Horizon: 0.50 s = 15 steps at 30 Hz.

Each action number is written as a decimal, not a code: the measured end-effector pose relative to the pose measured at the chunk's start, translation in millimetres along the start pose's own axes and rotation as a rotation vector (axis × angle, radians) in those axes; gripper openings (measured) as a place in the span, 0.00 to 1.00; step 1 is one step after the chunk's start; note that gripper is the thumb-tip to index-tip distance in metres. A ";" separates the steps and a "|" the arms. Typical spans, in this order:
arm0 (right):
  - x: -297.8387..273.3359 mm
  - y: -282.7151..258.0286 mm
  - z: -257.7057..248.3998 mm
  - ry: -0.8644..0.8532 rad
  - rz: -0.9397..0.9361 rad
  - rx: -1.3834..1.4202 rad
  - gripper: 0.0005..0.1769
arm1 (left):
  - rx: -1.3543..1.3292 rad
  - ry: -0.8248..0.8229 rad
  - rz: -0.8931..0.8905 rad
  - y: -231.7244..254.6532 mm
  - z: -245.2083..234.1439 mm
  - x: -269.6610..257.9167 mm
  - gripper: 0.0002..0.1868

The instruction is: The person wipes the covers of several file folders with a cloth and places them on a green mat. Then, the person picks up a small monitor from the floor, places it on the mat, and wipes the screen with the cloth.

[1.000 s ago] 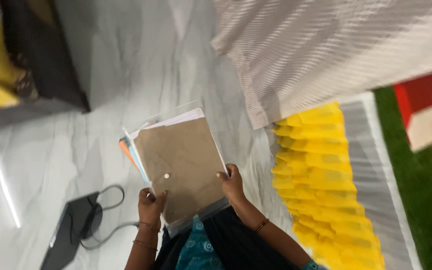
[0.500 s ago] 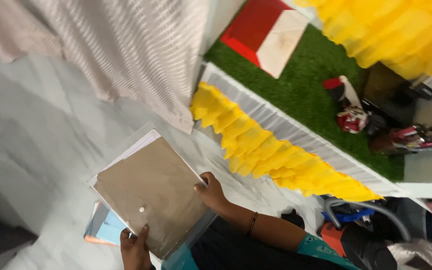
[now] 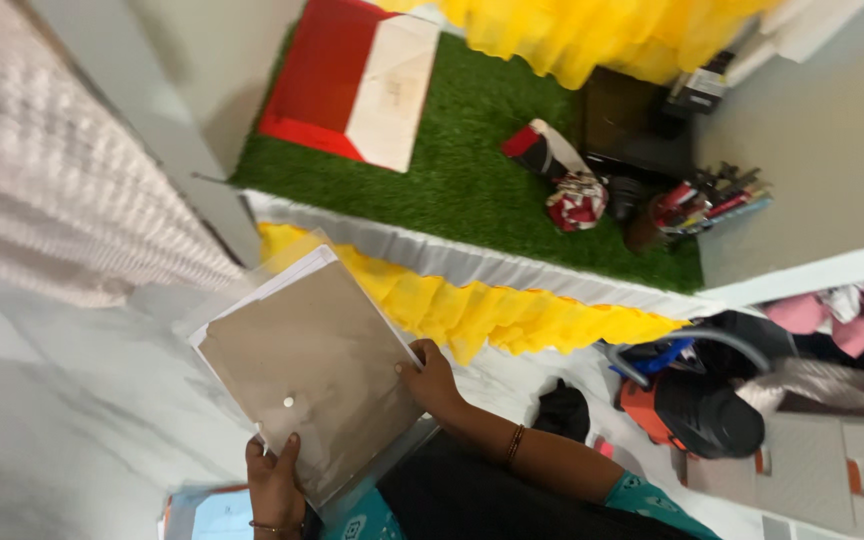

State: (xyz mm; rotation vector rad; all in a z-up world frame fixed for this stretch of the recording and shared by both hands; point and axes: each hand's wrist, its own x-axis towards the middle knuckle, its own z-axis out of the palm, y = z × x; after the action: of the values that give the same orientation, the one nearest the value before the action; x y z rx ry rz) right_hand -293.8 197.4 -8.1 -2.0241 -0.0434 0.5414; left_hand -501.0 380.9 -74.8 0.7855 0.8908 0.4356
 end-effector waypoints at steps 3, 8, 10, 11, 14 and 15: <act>4.2 -13.1 -22.9 0.038 0.177 0.137 0.20 | 0.051 -0.075 -0.006 2.9 32.2 14.7 0.26; 16.4 -19.2 -54.2 0.158 0.126 0.159 0.23 | 0.112 -0.177 -0.048 8.3 75.0 40.6 0.26; 21.8 -18.4 -60.0 0.214 0.129 0.174 0.24 | 0.152 -0.224 -0.042 11.8 91.2 53.1 0.25; 26.3 -18.1 -62.0 0.253 0.135 0.162 0.23 | 0.156 -0.246 -0.057 14.5 99.0 60.5 0.25; 36.6 -14.4 -67.8 0.318 0.221 0.209 0.23 | 0.176 -0.307 -0.107 21.5 123.0 81.9 0.25; 41.2 -13.5 -69.3 0.332 0.259 0.241 0.23 | 0.189 -0.327 -0.121 23.9 132.0 90.4 0.25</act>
State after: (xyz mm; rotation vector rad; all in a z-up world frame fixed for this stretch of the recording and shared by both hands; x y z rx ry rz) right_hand -226.9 157.3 16.4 -1.8666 0.4682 0.3441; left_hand -341.6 397.9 -53.2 0.9397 0.6742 0.1112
